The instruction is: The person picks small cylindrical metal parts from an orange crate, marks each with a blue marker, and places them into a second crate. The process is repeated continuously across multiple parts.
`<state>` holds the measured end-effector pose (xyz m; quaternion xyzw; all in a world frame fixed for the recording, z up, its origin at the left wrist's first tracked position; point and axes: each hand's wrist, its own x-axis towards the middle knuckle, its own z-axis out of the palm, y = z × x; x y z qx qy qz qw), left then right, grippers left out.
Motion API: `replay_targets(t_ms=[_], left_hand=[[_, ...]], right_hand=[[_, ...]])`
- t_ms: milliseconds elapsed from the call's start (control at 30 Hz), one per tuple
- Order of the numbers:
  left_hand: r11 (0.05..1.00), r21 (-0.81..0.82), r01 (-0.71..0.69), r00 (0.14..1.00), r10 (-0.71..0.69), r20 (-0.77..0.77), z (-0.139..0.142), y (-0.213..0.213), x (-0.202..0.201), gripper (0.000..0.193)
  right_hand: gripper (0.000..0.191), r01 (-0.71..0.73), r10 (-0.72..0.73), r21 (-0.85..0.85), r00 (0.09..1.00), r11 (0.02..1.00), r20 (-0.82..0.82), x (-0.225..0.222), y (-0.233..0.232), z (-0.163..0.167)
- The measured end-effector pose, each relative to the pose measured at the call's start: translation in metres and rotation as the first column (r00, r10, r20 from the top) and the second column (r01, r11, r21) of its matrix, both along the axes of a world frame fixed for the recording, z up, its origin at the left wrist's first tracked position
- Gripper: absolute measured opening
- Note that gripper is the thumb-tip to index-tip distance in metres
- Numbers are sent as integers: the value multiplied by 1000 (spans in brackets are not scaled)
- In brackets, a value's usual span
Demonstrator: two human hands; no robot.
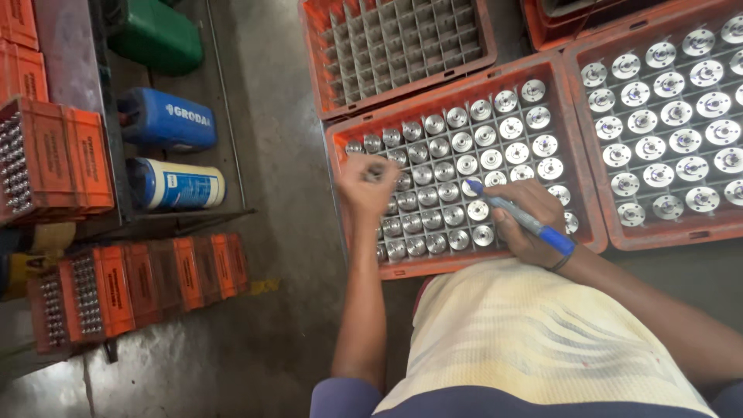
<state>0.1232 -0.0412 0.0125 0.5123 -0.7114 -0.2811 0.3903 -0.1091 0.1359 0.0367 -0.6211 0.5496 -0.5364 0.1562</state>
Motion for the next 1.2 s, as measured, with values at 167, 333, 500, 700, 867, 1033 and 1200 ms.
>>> replay_targets(t_ms=[167,333,500,700,867,1033,1200], left_hand=[[998,37,-48,956,35,290,4,-3,-10,27],[993,111,32,833,-88,546,-17,17,-40,51],[971,170,170,897,-224,380,6,4,-5,38],[764,485,426,659,105,-745,-22,31,-44,39],[713,510,481,642,110,-759,-52,53,-59,37],[678,559,477,617,195,-762,-55,57,-57,35],[686,548,479,638,157,-754,-60,57,-59,33]], right_hand=[[22,-48,48,-4,999,999,-14,2,-3,-2],[23,-68,68,21,998,997,2,3,-1,-2],[23,-48,48,11,999,999,-11,1,0,5],[26,-315,283,-80,919,946,-273,10,-15,14],[23,-250,233,-62,952,966,-201,12,-18,9],[22,-186,180,-46,978,982,-108,13,-7,-3],[19,-203,202,-8,976,979,-83,12,-6,-8]])
